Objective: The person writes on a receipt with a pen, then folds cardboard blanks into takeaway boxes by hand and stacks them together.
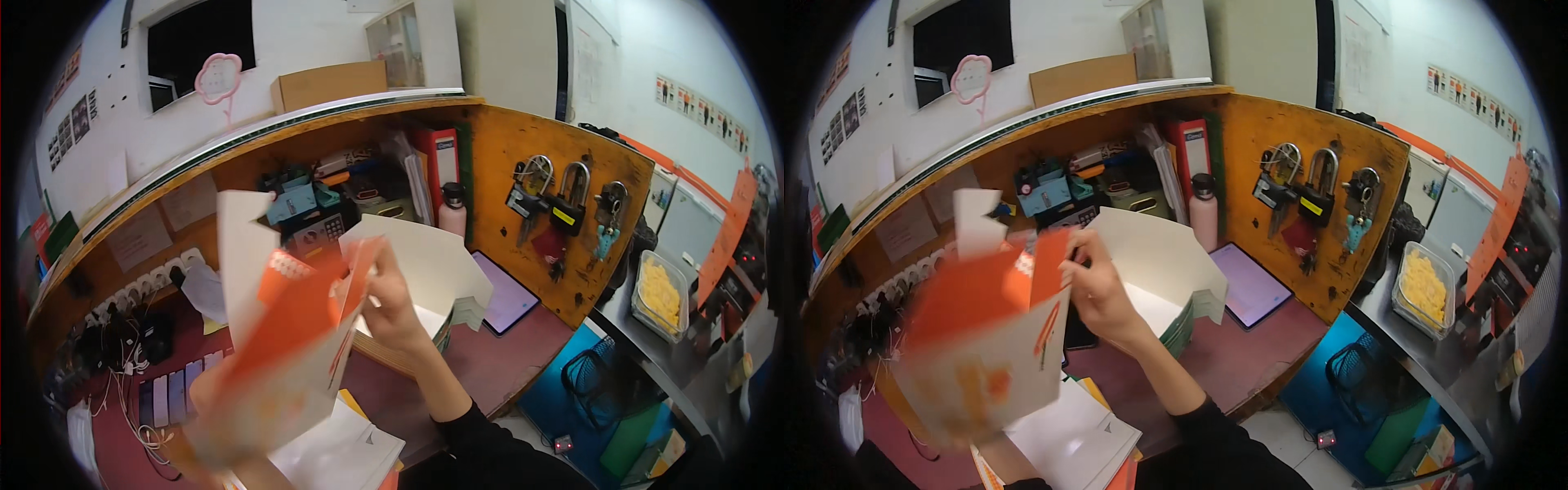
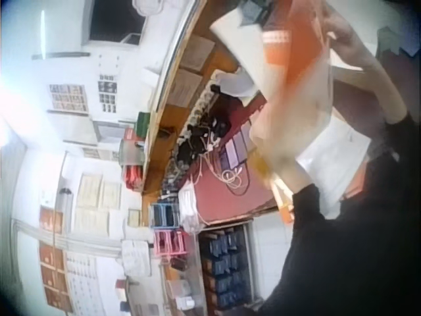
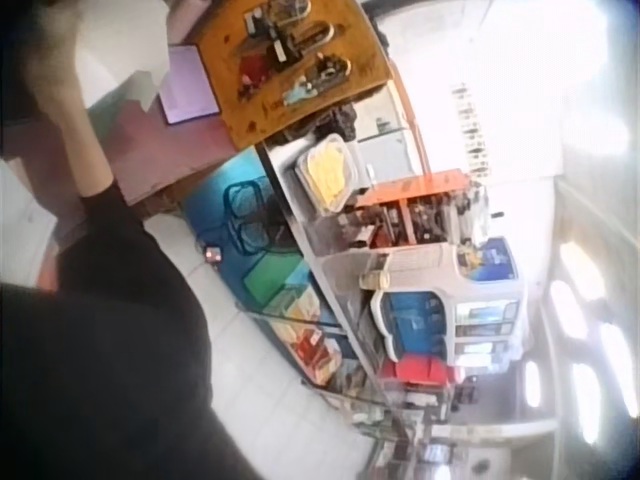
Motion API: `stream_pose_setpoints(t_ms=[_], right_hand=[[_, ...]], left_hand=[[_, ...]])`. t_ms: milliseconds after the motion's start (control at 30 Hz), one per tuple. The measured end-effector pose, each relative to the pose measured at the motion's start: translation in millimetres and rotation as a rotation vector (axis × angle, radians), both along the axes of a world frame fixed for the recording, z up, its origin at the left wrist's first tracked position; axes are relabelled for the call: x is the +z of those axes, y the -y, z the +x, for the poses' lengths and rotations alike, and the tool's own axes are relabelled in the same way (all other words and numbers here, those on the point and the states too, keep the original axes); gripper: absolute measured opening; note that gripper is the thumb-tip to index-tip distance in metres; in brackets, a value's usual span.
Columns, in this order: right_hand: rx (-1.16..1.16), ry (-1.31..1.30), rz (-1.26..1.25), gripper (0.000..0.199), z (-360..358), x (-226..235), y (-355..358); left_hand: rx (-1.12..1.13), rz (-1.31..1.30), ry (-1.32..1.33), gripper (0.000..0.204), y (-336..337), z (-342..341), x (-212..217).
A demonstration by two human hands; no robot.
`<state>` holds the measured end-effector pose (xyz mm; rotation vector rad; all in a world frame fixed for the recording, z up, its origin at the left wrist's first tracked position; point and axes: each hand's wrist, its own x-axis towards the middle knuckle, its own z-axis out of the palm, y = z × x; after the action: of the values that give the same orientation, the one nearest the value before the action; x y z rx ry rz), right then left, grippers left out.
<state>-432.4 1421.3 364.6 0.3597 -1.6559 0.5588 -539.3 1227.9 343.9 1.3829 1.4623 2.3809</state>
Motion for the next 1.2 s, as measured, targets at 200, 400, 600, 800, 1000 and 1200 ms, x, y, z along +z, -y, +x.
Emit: stream_pose_setpoints(t_ms=[200,400,600,800,1000,1200], right_hand=[[0.247,0.459,0.081,0.028,-5,2,17],[0.611,0.260,-0.240,0.033,-43,-17,32],[0.031,0.087,-0.084,0.033,-42,-14,44],[0.243,0.408,0.059,0.031,-20,-2,42],[0.037,0.058,0.009,0.040,-45,-13,37],[-0.391,0.068,0.045,0.062,-36,-8,44]], left_hand=[[-0.733,-0.181,0.449,0.056,-61,-63,-14],[-0.224,0.035,0.204,0.040,-61,-24,-2],[-0.309,0.144,0.468,0.040,-46,-34,-4],[-0.217,0.166,0.349,0.041,-36,-29,13],[-0.075,0.112,0.351,0.043,-56,-5,9],[-0.843,0.339,0.309,0.069,-18,-23,37]])
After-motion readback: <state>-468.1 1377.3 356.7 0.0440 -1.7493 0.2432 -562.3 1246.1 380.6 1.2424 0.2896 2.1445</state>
